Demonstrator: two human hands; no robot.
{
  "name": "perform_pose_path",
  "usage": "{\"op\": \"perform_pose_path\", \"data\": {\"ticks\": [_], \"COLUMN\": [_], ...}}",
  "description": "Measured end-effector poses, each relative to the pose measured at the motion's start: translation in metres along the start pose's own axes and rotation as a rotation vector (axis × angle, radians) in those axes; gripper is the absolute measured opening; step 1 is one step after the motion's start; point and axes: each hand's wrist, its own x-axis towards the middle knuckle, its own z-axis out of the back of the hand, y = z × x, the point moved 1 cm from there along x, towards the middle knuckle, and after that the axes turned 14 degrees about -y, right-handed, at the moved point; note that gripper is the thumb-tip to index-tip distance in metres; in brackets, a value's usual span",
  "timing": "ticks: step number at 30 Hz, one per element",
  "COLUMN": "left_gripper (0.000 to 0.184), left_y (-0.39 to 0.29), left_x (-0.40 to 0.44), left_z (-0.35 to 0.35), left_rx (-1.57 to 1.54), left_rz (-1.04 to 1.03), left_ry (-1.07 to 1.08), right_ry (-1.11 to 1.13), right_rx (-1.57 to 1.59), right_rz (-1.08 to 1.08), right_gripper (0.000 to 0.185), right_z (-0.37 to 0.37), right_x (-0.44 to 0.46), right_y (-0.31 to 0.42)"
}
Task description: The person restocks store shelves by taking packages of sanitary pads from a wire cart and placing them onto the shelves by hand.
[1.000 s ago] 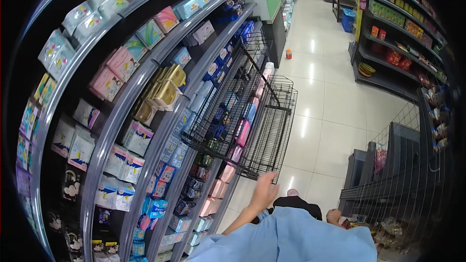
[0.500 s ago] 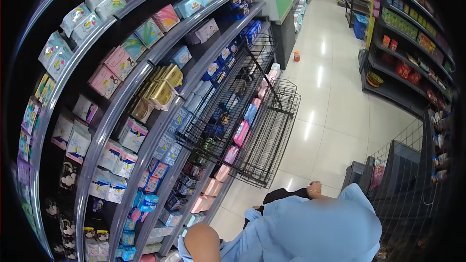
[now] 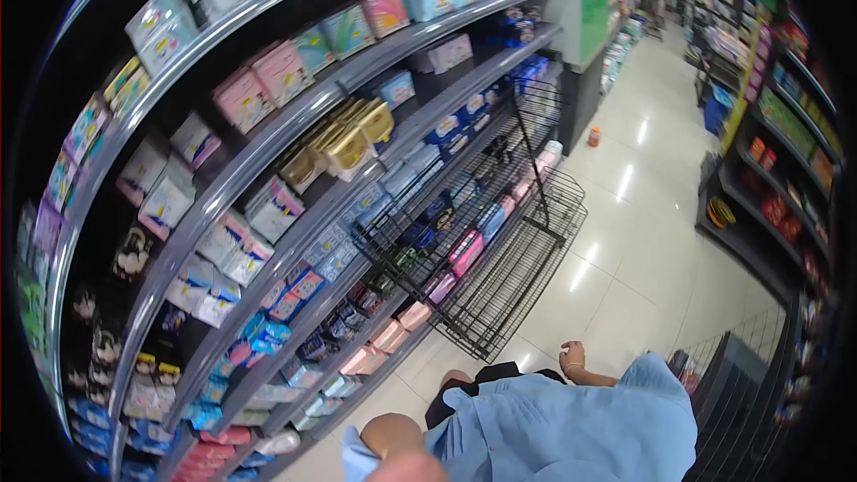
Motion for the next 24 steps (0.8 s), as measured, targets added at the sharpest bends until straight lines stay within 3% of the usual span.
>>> {"op": "perform_pose_path", "data": {"ticks": [1,2,4,7,8,10,13,16,19,21,24], "left_gripper": [0.029,0.029,0.019,0.031,0.047,0.071,0.091,0.098,0.109,0.117,0.113], "left_y": [-0.006,-0.013,-0.034,-0.137,-0.164,-0.219,-0.290,-0.351,-0.399,-0.424,-0.442], "left_x": [-0.014,-0.030,-0.062,-0.134,-0.147,-0.179,-0.250,-0.272,-0.293,-0.311,-0.331], "left_z": [0.003,0.008,0.016,0.074,0.085,0.095,0.096,0.092,0.091,0.092,0.096], "left_rx": [-0.798,-1.145,-1.898,-2.505,-2.409,-2.221,-2.116,-2.155,-2.127,-2.144,-2.149], "left_rz": [0.288,0.374,-0.165,0.302,0.215,0.039,-0.113,-0.148,-0.225,-0.269,-0.355], "left_ry": [-0.037,-0.101,0.117,0.565,0.885,1.256,1.625,1.523,1.617,1.606,1.639], "right_ry": [-0.059,-0.114,-0.267,-0.350,-0.349,-0.351,-0.348,-0.237,-0.116,-0.145,-0.154], "right_rx": [0.090,0.182,0.376,0.592,0.649,0.695,0.693,0.623,0.532,0.515,0.517], "right_rz": [0.111,0.223,0.395,0.592,0.656,0.840,1.076,1.247,1.312,1.338,1.310], "right_gripper": [0.024,0.026,0.031,0.033,0.032,0.032,0.032,0.040,0.054,0.055,0.057], "right_z": [-0.008,-0.015,0.003,0.034,0.046,0.068,0.086,0.084,0.058,0.035,0.014], "right_x": [0.009,0.019,0.028,0.042,0.047,0.056,0.072,0.093,0.118,0.135,0.145], "right_y": [0.010,0.022,0.102,0.229,0.269,0.340,0.441,0.539,0.618,0.653,0.682]}}
